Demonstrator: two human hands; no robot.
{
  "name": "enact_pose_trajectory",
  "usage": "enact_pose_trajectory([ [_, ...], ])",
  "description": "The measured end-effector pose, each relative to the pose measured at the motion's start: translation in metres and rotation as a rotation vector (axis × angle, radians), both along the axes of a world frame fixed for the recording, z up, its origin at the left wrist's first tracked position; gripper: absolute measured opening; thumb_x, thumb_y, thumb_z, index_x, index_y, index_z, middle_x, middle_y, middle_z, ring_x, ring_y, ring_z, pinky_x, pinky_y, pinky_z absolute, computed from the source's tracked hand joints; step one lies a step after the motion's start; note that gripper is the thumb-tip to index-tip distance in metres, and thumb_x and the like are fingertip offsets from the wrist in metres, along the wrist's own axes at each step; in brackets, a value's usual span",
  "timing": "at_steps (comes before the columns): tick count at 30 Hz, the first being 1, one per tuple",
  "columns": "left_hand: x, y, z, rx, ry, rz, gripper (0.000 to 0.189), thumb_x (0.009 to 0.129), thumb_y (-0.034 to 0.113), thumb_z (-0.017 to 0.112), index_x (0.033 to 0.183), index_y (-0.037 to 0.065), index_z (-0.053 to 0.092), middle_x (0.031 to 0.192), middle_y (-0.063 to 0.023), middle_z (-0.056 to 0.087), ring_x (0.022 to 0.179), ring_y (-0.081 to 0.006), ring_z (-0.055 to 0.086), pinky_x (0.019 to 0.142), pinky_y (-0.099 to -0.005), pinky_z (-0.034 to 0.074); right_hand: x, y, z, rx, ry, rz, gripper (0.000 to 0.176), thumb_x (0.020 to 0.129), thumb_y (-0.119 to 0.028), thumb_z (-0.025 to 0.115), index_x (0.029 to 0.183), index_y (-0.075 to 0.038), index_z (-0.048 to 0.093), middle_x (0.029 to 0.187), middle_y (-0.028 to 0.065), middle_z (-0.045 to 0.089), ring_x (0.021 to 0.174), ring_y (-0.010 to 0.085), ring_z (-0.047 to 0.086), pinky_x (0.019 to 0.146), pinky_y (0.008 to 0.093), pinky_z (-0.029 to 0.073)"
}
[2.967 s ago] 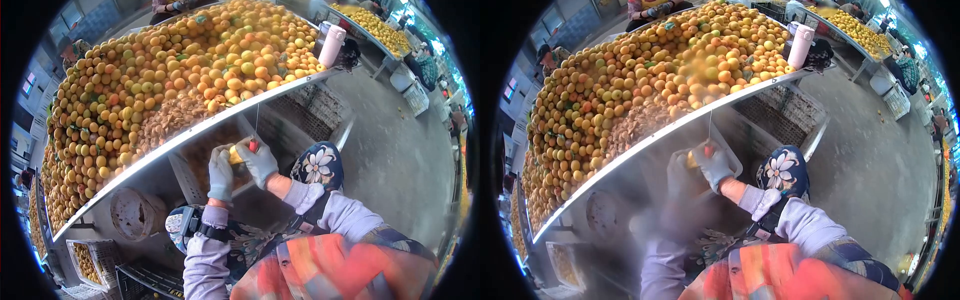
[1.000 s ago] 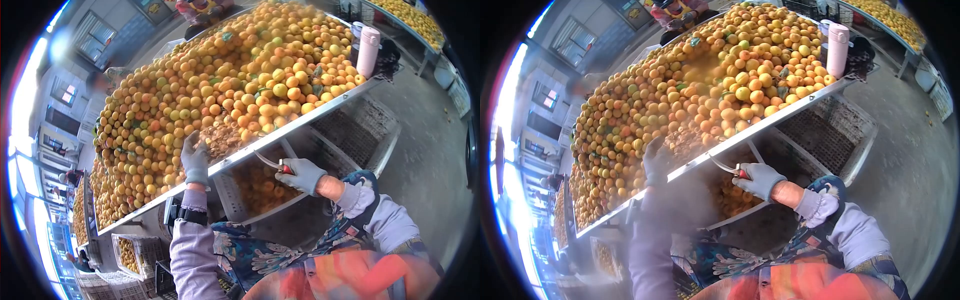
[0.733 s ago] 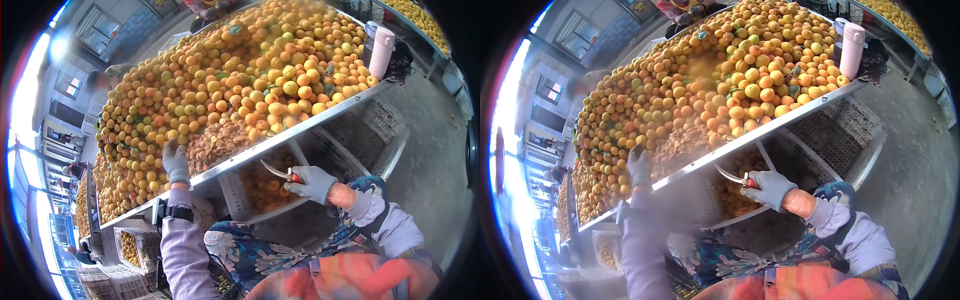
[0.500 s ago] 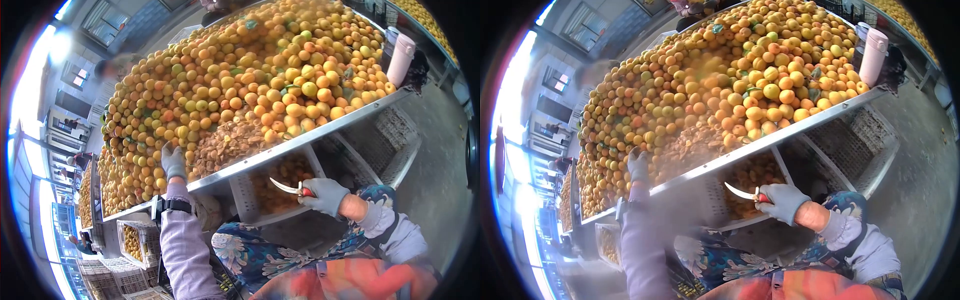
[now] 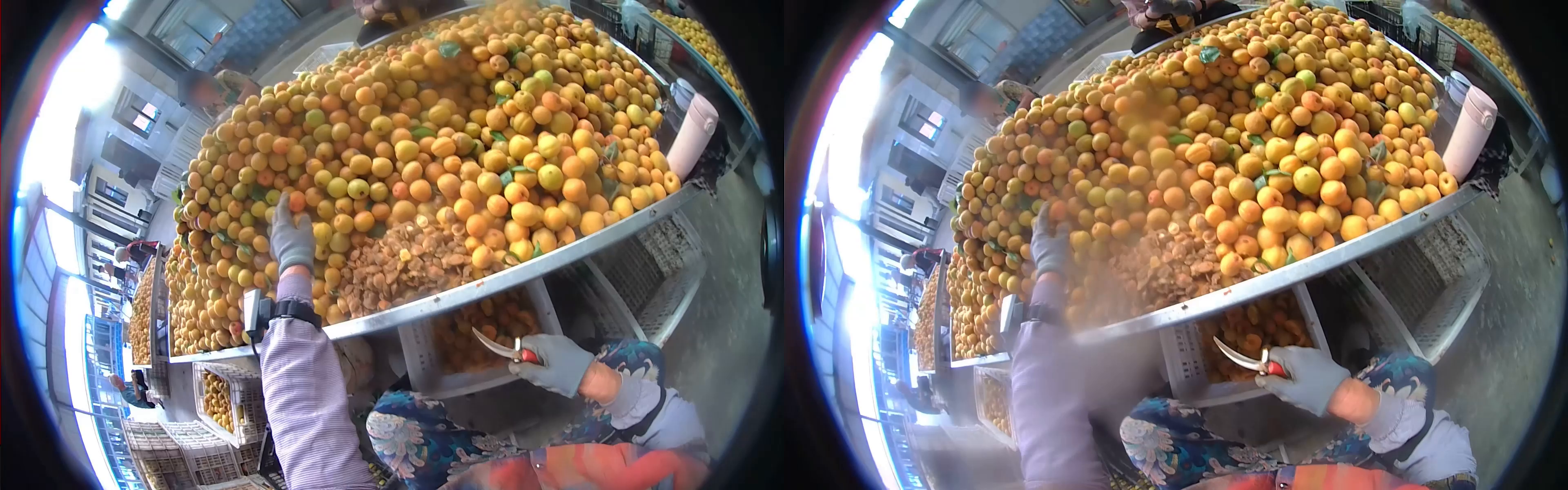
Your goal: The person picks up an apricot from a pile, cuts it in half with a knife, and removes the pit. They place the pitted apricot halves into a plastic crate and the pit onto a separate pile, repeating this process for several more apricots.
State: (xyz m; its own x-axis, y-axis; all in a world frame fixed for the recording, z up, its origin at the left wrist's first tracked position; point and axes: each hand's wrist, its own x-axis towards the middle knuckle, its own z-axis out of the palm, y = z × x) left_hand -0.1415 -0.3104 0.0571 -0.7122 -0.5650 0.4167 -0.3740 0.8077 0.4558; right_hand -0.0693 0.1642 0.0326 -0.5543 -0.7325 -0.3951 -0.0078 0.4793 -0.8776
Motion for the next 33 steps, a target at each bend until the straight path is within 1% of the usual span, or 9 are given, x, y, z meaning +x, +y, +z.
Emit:
enact_pose_trajectory([
  [2,-0.013,-0.007,0.002,-0.110,-0.146,0.023,0.061,0.081,0.016,0.062,0.139,0.020,0.042,0.141,-0.0102,0.044,0.123,-0.0315,0.048,0.102,-0.0374,0.040,-0.005,-0.003,0.005,0.042,0.003,0.016,0.030,0.085,-0.033,0.063,0.083,-0.003,0.057,0.074,0.0182,0.060,0.073,0.0383,0.059,0.063,0.0418,0.045],
  [7,-0.034,-0.007,0.006,-0.224,-0.347,0.160,0.061,0.079,0.013,0.061,0.137,0.020,0.044,0.143,-0.0120,0.040,0.122,-0.0313,0.049,0.100,-0.0376,0.042,-0.005,0.003,-0.005,-0.010,0.115,0.036,0.033,0.084,-0.036,0.064,0.081,-0.004,0.058,0.076,0.0179,0.059,0.071,0.0351,0.059,0.063,0.0400,0.045],
  [13,-0.056,0.003,-0.001,-0.358,-0.337,0.451,0.036,0.080,0.016,0.060,0.115,0.017,0.054,0.114,-0.0160,0.052,0.099,-0.0349,0.060,0.081,-0.0439,0.050,-0.009,-0.001,0.003,-0.045,0.100,0.057,0.029,0.083,-0.033,0.067,0.083,-0.004,0.059,0.072,0.0155,0.059,0.068,0.0317,0.057,0.062,0.0368,0.045],
  [22,-0.030,0.004,-0.002,-0.023,-0.058,0.308,0.056,0.073,0.023,0.074,0.124,0.016,0.051,0.116,-0.0170,0.053,0.102,-0.0370,0.058,0.088,-0.0430,0.048,-0.003,0.004,0.012,-0.003,-0.107,-0.043,0.026,0.084,-0.031,0.066,0.085,-0.006,0.059,0.069,0.0081,0.058,0.060,0.0173,0.054,0.059,0.0313,0.044],
  [25,-0.017,0.014,0.000,0.010,0.106,0.227,0.054,0.074,0.014,0.073,0.123,0.008,0.052,0.107,-0.0143,0.057,0.094,-0.0305,0.061,0.082,-0.0366,0.051,0.002,0.003,-0.005,-0.031,0.108,-0.038,0.026,0.085,-0.030,0.065,0.084,-0.005,0.058,0.067,0.0080,0.057,0.058,0.0177,0.053,0.058,0.0316,0.044],
  [26,-0.012,0.015,0.000,0.284,0.302,0.094,0.051,0.075,0.010,0.072,0.122,0.005,0.052,0.104,-0.0120,0.058,0.090,-0.0256,0.061,0.079,-0.0324,0.051,0.001,0.002,0.004,-0.010,0.026,-0.031,0.030,0.085,-0.034,0.064,0.079,-0.006,0.055,0.070,0.0146,0.057,0.065,0.0307,0.057,0.061,0.0389,0.044],
  [27,-0.008,0.018,-0.003,0.568,0.485,-0.047,0.049,0.076,0.007,0.071,0.121,0.003,0.052,0.101,-0.0096,0.059,0.086,-0.0208,0.061,0.075,-0.0283,0.051,0.002,0.001,0.004,0.000,0.018,-0.040,0.030,0.085,-0.034,0.064,0.079,-0.006,0.055,0.070,0.0146,0.057,0.065,0.0307,0.057,0.061,0.0389,0.044],
  [28,-0.004,0.028,-0.001,0.782,0.544,-0.038,0.046,0.077,0.002,0.071,0.119,0.001,0.051,0.097,-0.0063,0.059,0.083,-0.0140,0.059,0.072,-0.0240,0.050,0.003,0.000,-0.005,-0.032,0.084,-0.029,0.030,0.085,-0.033,0.065,0.079,-0.006,0.055,0.069,0.0145,0.057,0.064,0.0296,0.057,0.060,0.0388,0.044],
  [33,0.064,0.128,0.007,1.393,0.529,-0.470,0.032,0.088,0.001,0.059,0.119,0.004,0.051,0.109,-0.0097,0.059,0.100,-0.0198,0.061,0.086,-0.0305,0.053,0.005,-0.003,-0.017,-0.338,0.017,-0.097,0.023,0.088,-0.028,0.063,0.084,-0.007,0.056,0.069,0.0055,0.055,0.062,0.0120,0.053,0.055,0.0318,0.041],
])
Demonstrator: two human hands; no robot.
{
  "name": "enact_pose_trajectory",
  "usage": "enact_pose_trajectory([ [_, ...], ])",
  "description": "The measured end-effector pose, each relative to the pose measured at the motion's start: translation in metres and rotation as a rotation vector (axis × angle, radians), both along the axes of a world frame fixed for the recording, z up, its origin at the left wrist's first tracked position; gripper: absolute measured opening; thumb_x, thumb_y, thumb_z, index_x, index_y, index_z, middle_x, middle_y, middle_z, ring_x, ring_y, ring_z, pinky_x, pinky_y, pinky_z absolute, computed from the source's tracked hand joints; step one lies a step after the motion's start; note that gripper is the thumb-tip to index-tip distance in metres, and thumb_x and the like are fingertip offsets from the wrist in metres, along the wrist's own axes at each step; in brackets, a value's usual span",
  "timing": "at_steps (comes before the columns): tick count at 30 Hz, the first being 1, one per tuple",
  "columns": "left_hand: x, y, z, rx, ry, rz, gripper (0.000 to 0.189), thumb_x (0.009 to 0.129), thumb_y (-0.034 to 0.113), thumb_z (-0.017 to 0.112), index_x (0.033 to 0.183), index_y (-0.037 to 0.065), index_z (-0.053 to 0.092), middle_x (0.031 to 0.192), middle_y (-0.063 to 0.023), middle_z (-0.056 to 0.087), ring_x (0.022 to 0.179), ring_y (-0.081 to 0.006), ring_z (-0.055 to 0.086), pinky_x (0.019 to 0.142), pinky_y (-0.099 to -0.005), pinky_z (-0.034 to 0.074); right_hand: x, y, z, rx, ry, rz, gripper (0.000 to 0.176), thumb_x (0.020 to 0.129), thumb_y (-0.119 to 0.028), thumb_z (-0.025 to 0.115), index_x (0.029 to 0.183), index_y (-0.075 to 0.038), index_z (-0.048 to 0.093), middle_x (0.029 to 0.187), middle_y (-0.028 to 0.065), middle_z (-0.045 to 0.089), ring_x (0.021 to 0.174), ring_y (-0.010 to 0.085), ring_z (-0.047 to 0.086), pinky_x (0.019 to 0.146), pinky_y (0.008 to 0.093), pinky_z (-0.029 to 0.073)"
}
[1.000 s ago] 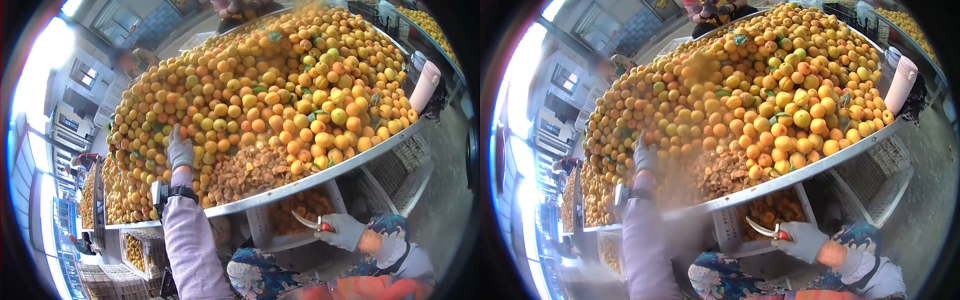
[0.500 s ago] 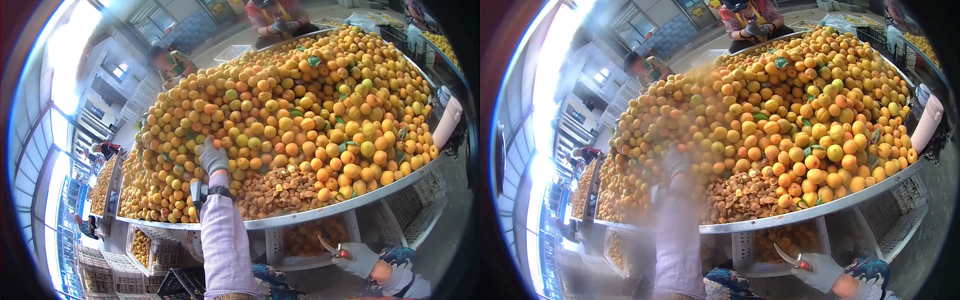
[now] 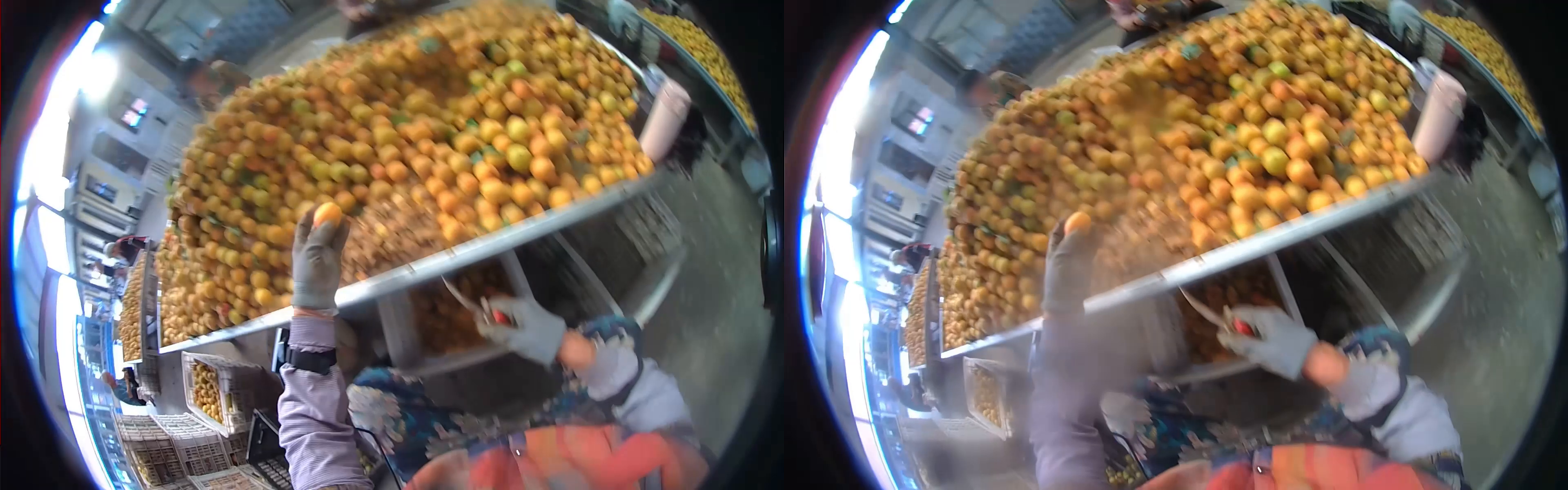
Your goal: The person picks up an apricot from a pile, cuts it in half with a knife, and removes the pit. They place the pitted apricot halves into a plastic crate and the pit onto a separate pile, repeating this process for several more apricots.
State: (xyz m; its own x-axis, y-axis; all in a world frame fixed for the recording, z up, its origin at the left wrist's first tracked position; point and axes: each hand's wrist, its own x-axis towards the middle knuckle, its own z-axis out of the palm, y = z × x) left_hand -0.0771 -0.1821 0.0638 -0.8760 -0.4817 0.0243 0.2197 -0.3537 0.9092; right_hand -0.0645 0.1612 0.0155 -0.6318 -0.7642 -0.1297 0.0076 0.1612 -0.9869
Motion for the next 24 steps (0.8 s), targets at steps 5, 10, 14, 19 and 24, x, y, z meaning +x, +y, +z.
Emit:
enact_pose_trajectory([
  [5,0.059,0.098,-0.018,0.256,-0.070,-0.319,0.055,0.089,0.014,0.059,0.139,0.005,0.038,0.118,-0.0116,0.058,0.107,-0.0252,0.059,0.094,-0.0366,0.046,0.000,-0.004,0.020,-0.223,-0.503,-0.102,0.028,0.091,-0.039,0.060,0.093,-0.011,0.057,0.073,-0.0038,0.052,0.061,0.0030,0.045,0.051,0.0189,0.037],
  [10,0.071,0.130,-0.070,0.253,-0.105,-0.400,0.062,0.088,0.020,0.062,0.142,0.004,0.034,0.121,-0.0123,0.056,0.106,-0.0252,0.059,0.086,-0.0343,0.045,0.003,0.000,0.022,-0.208,-0.365,-0.071,0.032,0.092,-0.043,0.057,0.093,-0.010,0.056,0.069,-0.0032,0.051,0.058,0.0026,0.044,0.050,0.0181,0.036],
  [14,0.072,0.141,-0.073,0.370,-0.084,-0.463,0.061,0.087,0.018,0.063,0.140,0.004,0.037,0.117,-0.0104,0.055,0.100,-0.0224,0.057,0.087,-0.0339,0.044,-0.004,0.004,0.013,-0.157,-0.396,-0.041,0.036,0.090,-0.047,0.060,0.100,-0.012,0.058,0.072,-0.0042,0.053,0.060,0.0014,0.046,0.051,0.0163,0.036],
  [19,0.074,0.141,-0.070,0.296,-0.100,-0.498,0.056,0.087,0.017,0.063,0.136,0.003,0.040,0.116,-0.0099,0.055,0.095,-0.0195,0.055,0.087,-0.0324,0.045,-0.006,0.005,0.019,-0.062,-0.400,0.038,0.034,0.090,-0.046,0.060,0.092,-0.013,0.057,0.069,-0.0066,0.048,0.062,0.0017,0.044,0.052,0.0173,0.035],
  [24,0.077,0.145,-0.057,0.239,-0.133,-0.507,0.050,0.089,0.020,0.062,0.131,0.000,0.044,0.118,-0.0111,0.056,0.099,-0.0190,0.056,0.090,-0.0308,0.045,-0.006,-0.003,0.007,0.012,-0.166,0.102,0.039,0.092,-0.047,0.058,0.078,-0.011,0.050,0.069,-0.0068,0.041,0.065,0.0045,0.037,0.057,0.0221,0.034],
])
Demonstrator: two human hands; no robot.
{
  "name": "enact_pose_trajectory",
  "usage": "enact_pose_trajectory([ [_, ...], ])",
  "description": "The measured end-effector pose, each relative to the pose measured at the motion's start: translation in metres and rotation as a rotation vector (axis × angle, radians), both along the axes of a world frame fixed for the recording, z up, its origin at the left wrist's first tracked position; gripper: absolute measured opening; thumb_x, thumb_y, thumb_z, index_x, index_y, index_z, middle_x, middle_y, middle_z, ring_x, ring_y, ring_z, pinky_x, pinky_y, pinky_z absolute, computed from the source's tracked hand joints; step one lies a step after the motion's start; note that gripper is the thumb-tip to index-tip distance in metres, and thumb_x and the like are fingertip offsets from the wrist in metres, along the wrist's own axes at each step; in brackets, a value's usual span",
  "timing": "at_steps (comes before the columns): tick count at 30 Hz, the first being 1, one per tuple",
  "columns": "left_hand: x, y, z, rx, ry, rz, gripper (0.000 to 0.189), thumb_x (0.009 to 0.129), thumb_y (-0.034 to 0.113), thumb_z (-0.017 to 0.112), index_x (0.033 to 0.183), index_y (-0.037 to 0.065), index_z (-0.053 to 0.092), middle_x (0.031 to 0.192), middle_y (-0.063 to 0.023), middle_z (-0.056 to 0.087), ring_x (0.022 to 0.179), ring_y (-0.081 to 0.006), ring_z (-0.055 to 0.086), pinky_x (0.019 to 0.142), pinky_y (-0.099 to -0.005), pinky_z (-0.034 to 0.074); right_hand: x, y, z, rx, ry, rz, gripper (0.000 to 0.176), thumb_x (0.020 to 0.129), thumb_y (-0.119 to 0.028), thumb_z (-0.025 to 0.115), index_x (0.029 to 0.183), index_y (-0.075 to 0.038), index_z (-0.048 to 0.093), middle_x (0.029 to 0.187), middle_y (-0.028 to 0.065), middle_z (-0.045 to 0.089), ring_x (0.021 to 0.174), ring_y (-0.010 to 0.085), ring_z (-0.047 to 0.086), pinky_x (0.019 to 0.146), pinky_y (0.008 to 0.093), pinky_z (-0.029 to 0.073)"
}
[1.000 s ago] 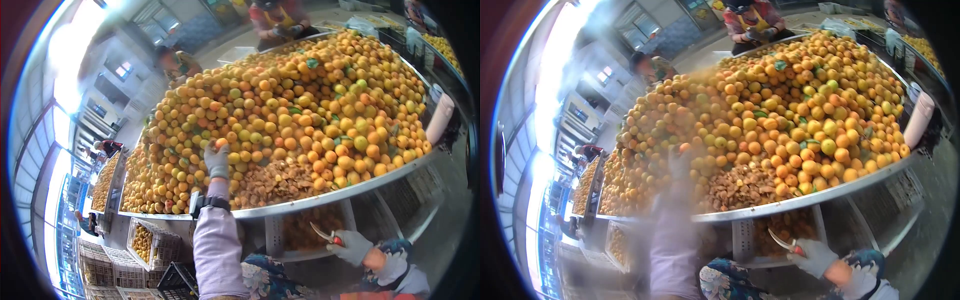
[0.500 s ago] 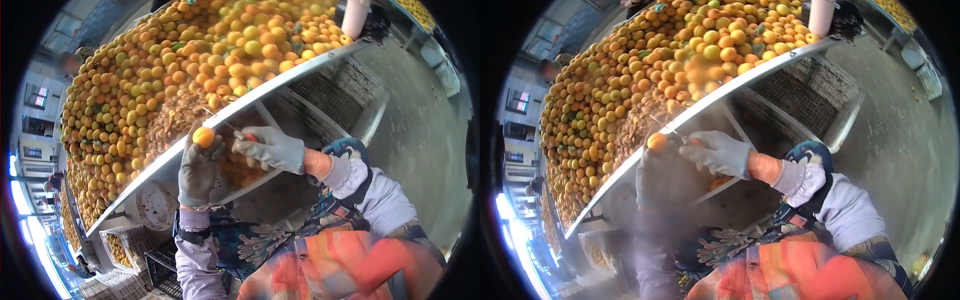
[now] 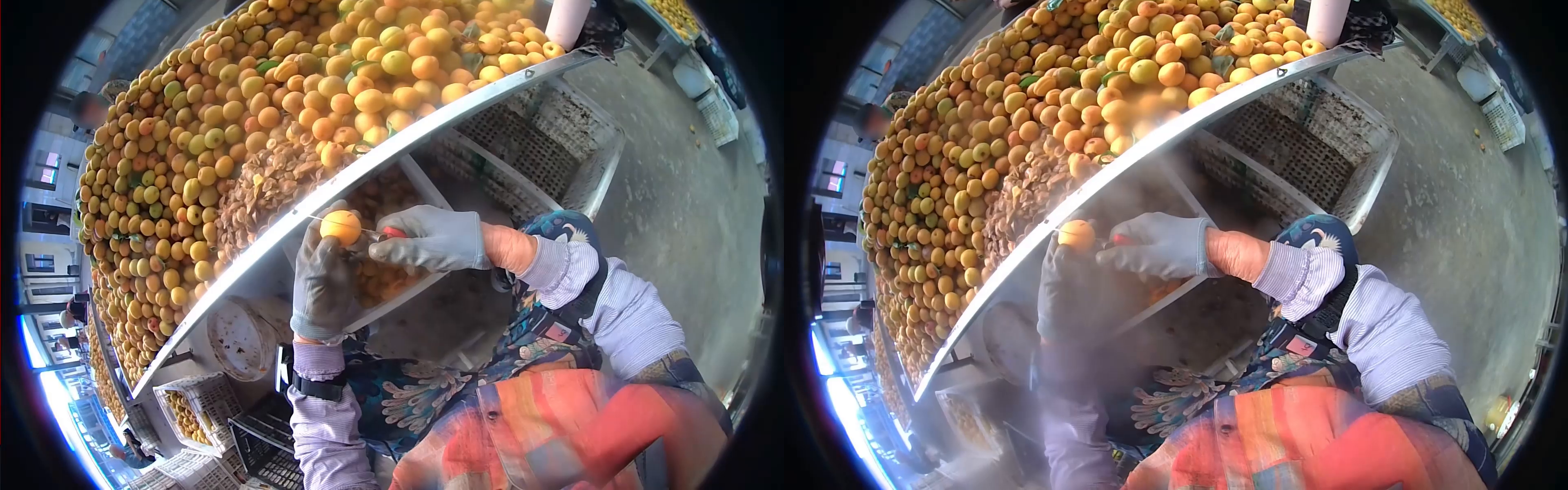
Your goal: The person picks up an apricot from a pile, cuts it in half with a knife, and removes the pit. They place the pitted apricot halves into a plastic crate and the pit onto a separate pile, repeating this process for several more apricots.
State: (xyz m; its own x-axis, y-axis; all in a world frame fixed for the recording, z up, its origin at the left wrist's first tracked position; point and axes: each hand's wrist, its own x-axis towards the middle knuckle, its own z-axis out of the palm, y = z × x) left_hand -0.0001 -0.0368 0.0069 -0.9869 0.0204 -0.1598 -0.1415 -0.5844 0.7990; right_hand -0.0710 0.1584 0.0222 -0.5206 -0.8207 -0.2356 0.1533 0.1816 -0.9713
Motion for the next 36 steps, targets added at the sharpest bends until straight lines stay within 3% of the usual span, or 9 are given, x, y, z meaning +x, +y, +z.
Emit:
enact_pose_trajectory([
  [7,0.000,0.005,0.010,-0.137,-0.052,0.032,0.051,0.089,0.027,0.064,0.128,-0.002,0.048,0.115,-0.0095,0.060,0.100,-0.0160,0.058,0.090,-0.0282,0.046,-0.002,-0.001,-0.006,0.060,0.172,-0.005,0.043,0.092,-0.047,0.057,0.076,-0.009,0.048,0.069,-0.0051,0.037,0.068,0.0077,0.035,0.059,0.0260,0.034],
  [9,0.000,0.003,0.013,-0.171,-0.046,0.018,0.053,0.088,0.029,0.066,0.128,-0.002,0.048,0.114,-0.0090,0.060,0.099,-0.0155,0.058,0.089,-0.0278,0.047,-0.002,0.001,-0.004,0.102,0.225,0.002,0.063,0.086,-0.064,0.052,0.077,-0.002,0.051,0.068,0.0033,0.046,0.069,0.0133,0.043,0.066,0.0329,0.040],
  [12,0.002,0.001,0.007,-0.148,-0.015,-0.011,0.059,0.085,0.032,0.070,0.128,-0.002,0.048,0.112,-0.0084,0.061,0.098,-0.0153,0.059,0.087,-0.0276,0.048,0.002,0.001,-0.013,-0.007,0.145,0.032,0.065,0.086,-0.066,0.051,0.080,-0.002,0.052,0.069,0.0040,0.047,0.069,0.0141,0.044,0.067,0.0328,0.040],
  [18,0.005,0.010,0.008,-0.060,0.070,-0.062,0.065,0.082,0.035,0.073,0.128,-0.003,0.047,0.111,-0.0083,0.061,0.098,-0.0166,0.059,0.088,-0.0288,0.048,0.011,0.004,-0.030,0.067,0.047,0.126,0.070,0.085,-0.070,0.047,0.089,-0.001,0.055,0.073,0.0063,0.052,0.072,0.0168,0.048,0.070,0.0338,0.041],
  [23,0.000,0.013,0.002,-0.013,0.088,-0.061,0.063,0.083,0.032,0.072,0.129,-0.003,0.047,0.113,-0.0085,0.060,0.102,-0.0170,0.058,0.090,-0.0293,0.047,0.011,0.003,-0.023,0.039,0.159,-0.003,0.066,0.086,-0.068,0.049,0.087,-0.003,0.056,0.074,0.0045,0.053,0.071,0.0154,0.048,0.068,0.0324,0.041],
  [25,0.000,0.019,0.013,-0.149,0.140,0.039,0.062,0.083,0.028,0.072,0.129,-0.003,0.047,0.114,-0.0088,0.060,0.103,-0.0172,0.057,0.091,-0.0296,0.046,0.010,0.002,-0.016,0.067,0.142,-0.012,0.063,0.086,-0.067,0.050,0.086,-0.004,0.056,0.074,0.0038,0.053,0.071,0.0143,0.048,0.068,0.0317,0.041],
  [27,0.000,0.017,0.013,-0.205,0.133,0.026,0.061,0.082,0.027,0.073,0.129,-0.003,0.047,0.114,-0.0089,0.060,0.103,-0.0173,0.057,0.091,-0.0297,0.045,0.011,0.000,-0.009,-0.022,0.056,-0.031,0.060,0.087,-0.064,0.052,0.083,-0.004,0.054,0.073,0.0015,0.051,0.071,0.0110,0.045,0.066,0.0301,0.040],
  [32,0.000,0.011,0.014,-0.336,0.143,0.020,0.060,0.083,0.024,0.072,0.131,-0.002,0.046,0.118,-0.0112,0.059,0.107,-0.0181,0.056,0.095,-0.0311,0.045,0.009,-0.002,-0.015,0.041,0.103,-0.007,0.054,0.088,-0.060,0.054,0.079,-0.006,0.051,0.070,-0.0018,0.045,0.068,0.0081,0.041,0.062,0.0271,0.039],
  [36,0.002,0.020,-0.003,-0.039,0.075,-0.002,0.060,0.085,0.025,0.070,0.133,-0.002,0.044,0.121,-0.0124,0.058,0.109,-0.0188,0.055,0.095,-0.0317,0.045,0.014,-0.005,-0.023,-0.077,0.050,-0.051,0.050,0.089,-0.057,0.055,0.080,-0.008,0.051,0.069,-0.0035,0.045,0.065,0.0071,0.042,0.060,0.0243,0.039],
])
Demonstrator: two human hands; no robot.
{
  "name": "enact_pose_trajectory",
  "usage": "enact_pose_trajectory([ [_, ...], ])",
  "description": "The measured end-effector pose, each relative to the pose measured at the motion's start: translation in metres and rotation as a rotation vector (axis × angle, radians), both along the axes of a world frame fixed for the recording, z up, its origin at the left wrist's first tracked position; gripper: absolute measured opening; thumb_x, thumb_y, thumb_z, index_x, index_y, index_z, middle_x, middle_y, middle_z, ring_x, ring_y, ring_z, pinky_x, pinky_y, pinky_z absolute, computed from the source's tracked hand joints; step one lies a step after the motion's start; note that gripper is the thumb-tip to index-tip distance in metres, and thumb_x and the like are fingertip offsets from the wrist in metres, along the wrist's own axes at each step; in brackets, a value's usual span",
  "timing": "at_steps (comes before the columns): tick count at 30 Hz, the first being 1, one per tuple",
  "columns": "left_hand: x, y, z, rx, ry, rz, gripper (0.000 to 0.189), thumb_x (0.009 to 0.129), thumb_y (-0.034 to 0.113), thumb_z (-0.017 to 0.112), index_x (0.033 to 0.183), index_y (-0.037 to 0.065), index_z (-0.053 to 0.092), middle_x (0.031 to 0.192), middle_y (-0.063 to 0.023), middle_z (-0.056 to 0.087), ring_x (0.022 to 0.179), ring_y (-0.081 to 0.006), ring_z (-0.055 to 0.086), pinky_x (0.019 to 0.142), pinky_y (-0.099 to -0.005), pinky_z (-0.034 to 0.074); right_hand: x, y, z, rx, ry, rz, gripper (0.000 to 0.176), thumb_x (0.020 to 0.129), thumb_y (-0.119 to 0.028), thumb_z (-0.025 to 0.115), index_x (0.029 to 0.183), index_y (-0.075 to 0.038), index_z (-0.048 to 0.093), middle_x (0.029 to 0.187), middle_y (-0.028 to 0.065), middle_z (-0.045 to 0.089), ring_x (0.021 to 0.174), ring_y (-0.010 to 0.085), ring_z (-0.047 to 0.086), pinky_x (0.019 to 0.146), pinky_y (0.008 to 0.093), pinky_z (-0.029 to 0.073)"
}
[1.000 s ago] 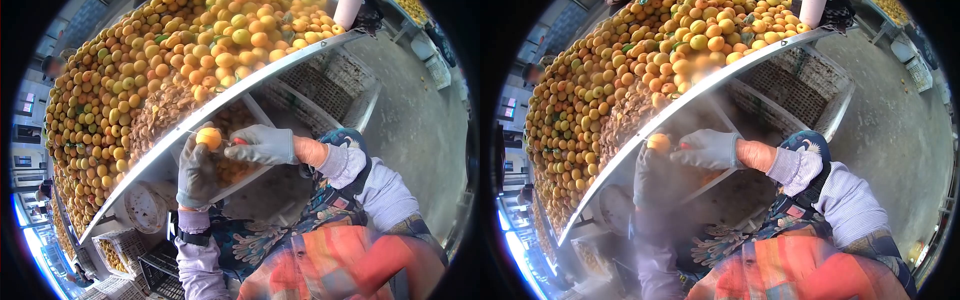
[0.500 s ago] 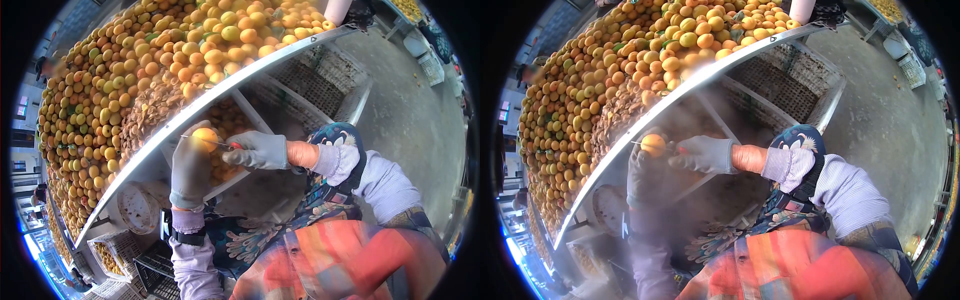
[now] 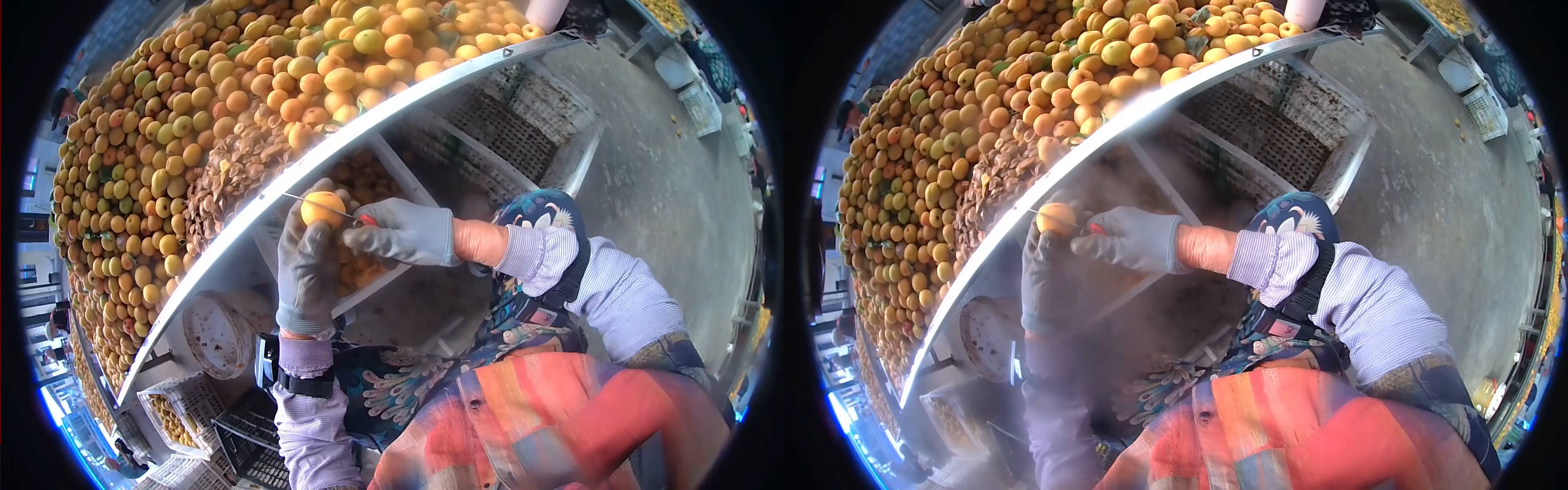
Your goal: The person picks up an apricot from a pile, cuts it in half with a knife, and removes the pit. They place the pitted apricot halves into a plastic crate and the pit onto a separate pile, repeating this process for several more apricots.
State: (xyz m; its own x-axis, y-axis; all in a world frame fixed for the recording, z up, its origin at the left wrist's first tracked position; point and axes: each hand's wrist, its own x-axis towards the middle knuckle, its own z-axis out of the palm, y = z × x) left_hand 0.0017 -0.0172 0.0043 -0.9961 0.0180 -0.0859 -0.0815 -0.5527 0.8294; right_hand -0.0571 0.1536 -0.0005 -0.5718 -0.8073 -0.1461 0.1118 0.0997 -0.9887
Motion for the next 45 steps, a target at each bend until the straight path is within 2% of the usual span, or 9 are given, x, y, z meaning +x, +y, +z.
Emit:
enact_pose_trajectory([
  [12,-0.003,-0.003,0.007,-0.425,-0.043,0.084,0.048,0.093,0.019,0.060,0.133,-0.003,0.043,0.118,-0.0112,0.057,0.103,-0.0174,0.056,0.089,-0.0295,0.047,0.004,-0.003,0.008,-0.023,-0.083,-0.004,0.051,0.090,-0.057,0.054,0.078,-0.008,0.051,0.069,-0.0032,0.045,0.065,0.0064,0.043,0.058,0.0230,0.039],
  [18,-0.001,0.008,-0.003,0.109,-0.119,0.044,0.053,0.095,0.033,0.055,0.134,-0.001,0.042,0.116,-0.0130,0.059,0.105,-0.0196,0.056,0.093,-0.0323,0.046,0.007,-0.010,-0.017,-0.042,-0.015,-0.064,0.052,0.089,-0.059,0.053,0.076,-0.009,0.053,0.064,-0.0023,0.045,0.062,0.0066,0.044,0.056,0.0235,0.039],
  [22,-0.004,0.005,-0.003,0.064,-0.102,0.054,0.054,0.094,0.034,0.057,0.133,-0.001,0.042,0.115,-0.0121,0.059,0.106,-0.0184,0.056,0.093,-0.0309,0.046,0.005,-0.011,-0.013,0.049,-0.061,-0.099,0.053,0.089,-0.061,0.051,0.076,-0.009,0.053,0.062,-0.0016,0.047,0.057,0.0071,0.045,0.052,0.0231,0.038],
  [25,-0.006,0.002,0.002,-0.314,-0.048,0.130,0.053,0.094,0.033,0.059,0.132,-0.001,0.045,0.115,-0.0112,0.060,0.105,-0.0164,0.056,0.092,-0.0286,0.045,0.001,-0.005,0.011,0.198,-0.157,-0.008,0.055,0.091,-0.060,0.049,0.076,-0.007,0.054,0.066,-0.0016,0.047,0.065,0.0075,0.043,0.061,0.0265,0.039],
  [31,-0.005,0.012,-0.005,0.048,-0.157,0.121,0.056,0.095,0.041,0.053,0.130,-0.002,0.046,0.115,-0.0133,0.060,0.104,-0.0181,0.057,0.092,-0.0308,0.046,0.004,-0.008,0.001,0.162,-0.124,-0.008,0.057,0.091,-0.059,0.049,0.082,-0.003,0.057,0.072,0.0029,0.055,0.069,0.0111,0.049,0.064,0.0297,0.042],
  [34,-0.007,0.012,-0.006,-0.007,-0.166,0.129,0.059,0.095,0.045,0.052,0.130,-0.002,0.046,0.115,-0.0146,0.060,0.105,-0.0192,0.057,0.092,-0.0320,0.047,0.006,-0.016,-0.018,0.094,-0.017,-0.043,0.057,0.091,-0.059,0.049,0.085,-0.003,0.058,0.074,0.0037,0.057,0.072,0.0114,0.052,0.065,0.0297,0.042],
  [36,-0.009,0.012,-0.003,-0.094,-0.178,0.143,0.057,0.093,0.044,0.056,0.127,-0.002,0.049,0.111,-0.0129,0.061,0.101,-0.0183,0.059,0.089,-0.0309,0.049,0.011,-0.023,-0.030,-0.102,0.070,-0.156,0.056,0.091,-0.060,0.047,0.074,-0.008,0.055,0.056,-0.0018,0.048,0.047,0.0073,0.045,0.043,0.0237,0.036],
  [40,-0.009,0.008,-0.001,-0.312,-0.252,0.129,0.046,0.095,0.039,0.054,0.120,0.001,0.052,0.104,-0.0088,0.061,0.092,-0.0184,0.061,0.080,-0.0340,0.053,0.009,-0.008,0.019,0.156,-0.268,0.004,0.061,0.090,-0.065,0.045,0.075,-0.006,0.056,0.055,-0.0014,0.048,0.043,0.0073,0.045,0.037,0.0232,0.035],
  [45,-0.003,-0.009,-0.016,-0.237,-0.036,0.009,0.040,0.099,0.029,0.048,0.123,-0.004,0.051,0.110,-0.0147,0.063,0.099,-0.0193,0.063,0.085,-0.0300,0.053,0.016,-0.003,0.018,-0.130,-0.684,0.103,0.067,0.089,-0.067,0.044,0.082,-0.001,0.056,0.052,-0.0042,0.038,0.036,0.0043,0.035,0.029,0.0210,0.028],
])
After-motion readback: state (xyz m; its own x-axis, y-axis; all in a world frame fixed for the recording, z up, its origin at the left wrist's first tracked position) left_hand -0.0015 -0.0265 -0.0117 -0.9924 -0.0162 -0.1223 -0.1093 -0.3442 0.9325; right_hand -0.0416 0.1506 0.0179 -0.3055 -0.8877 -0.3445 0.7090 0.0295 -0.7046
